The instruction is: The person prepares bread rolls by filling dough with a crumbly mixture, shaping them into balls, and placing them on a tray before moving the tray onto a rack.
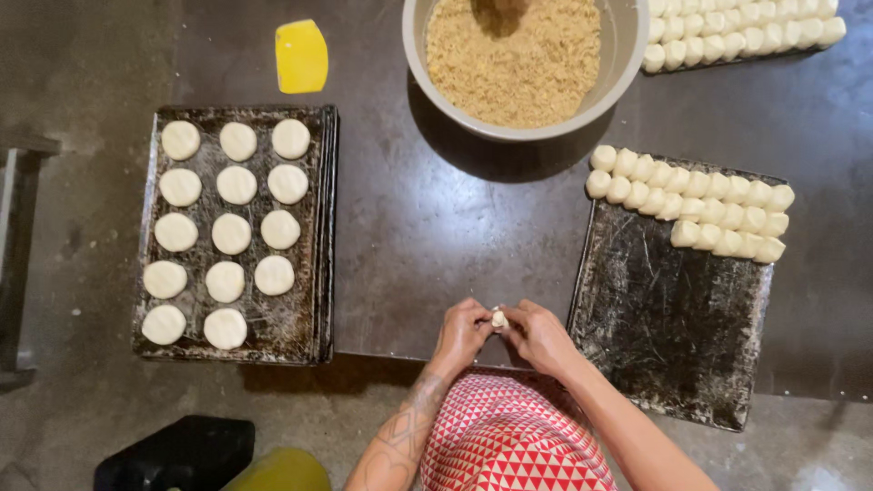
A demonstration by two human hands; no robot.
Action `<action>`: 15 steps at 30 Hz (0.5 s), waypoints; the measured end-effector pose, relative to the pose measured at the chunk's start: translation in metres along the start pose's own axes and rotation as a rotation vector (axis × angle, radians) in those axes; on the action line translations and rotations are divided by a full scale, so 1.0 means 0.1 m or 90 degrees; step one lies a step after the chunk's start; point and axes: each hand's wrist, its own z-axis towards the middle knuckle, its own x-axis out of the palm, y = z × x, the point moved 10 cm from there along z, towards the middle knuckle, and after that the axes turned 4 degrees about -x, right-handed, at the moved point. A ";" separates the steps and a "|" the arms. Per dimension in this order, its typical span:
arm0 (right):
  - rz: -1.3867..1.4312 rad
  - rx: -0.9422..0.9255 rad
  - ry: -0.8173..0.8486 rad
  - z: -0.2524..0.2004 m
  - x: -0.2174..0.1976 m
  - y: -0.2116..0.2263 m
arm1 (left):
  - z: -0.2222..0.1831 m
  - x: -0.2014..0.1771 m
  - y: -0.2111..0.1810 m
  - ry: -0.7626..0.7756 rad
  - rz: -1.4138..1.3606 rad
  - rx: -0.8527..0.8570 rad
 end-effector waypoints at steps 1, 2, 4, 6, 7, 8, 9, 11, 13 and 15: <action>0.000 0.001 0.003 0.01 0.04 -0.05 | 0.03 0.03 -0.03 -0.015 0.053 0.061; -0.039 -0.020 -0.027 0.05 0.06 -0.07 | 0.09 0.09 0.02 -0.014 0.052 0.057; -0.078 -0.041 -0.056 0.04 0.08 -0.10 | 0.13 0.14 -0.16 -0.076 0.152 0.195; -0.108 -0.047 -0.065 0.11 0.04 -0.07 | 0.10 0.13 -0.23 -0.086 0.165 0.202; -0.109 -0.047 -0.066 0.18 -0.04 -0.05 | 0.06 0.12 -0.32 -0.095 0.178 0.211; -0.157 0.024 0.060 0.27 0.04 -0.15 | -0.03 0.12 -0.39 -0.097 0.177 0.207; -0.205 0.096 0.185 0.31 0.09 -0.23 | -0.13 0.11 -0.43 -0.109 0.195 0.188; -0.128 -0.059 0.044 0.51 -0.32 0.19 | -0.27 0.03 -0.50 -0.123 0.217 0.170; -0.088 -0.053 -0.254 0.54 -0.75 0.41 | -0.47 -0.09 -0.26 -0.095 -0.096 0.051; -0.206 -0.102 -0.312 0.63 -0.55 0.65 | -0.68 -0.21 0.09 -0.133 -0.200 -0.074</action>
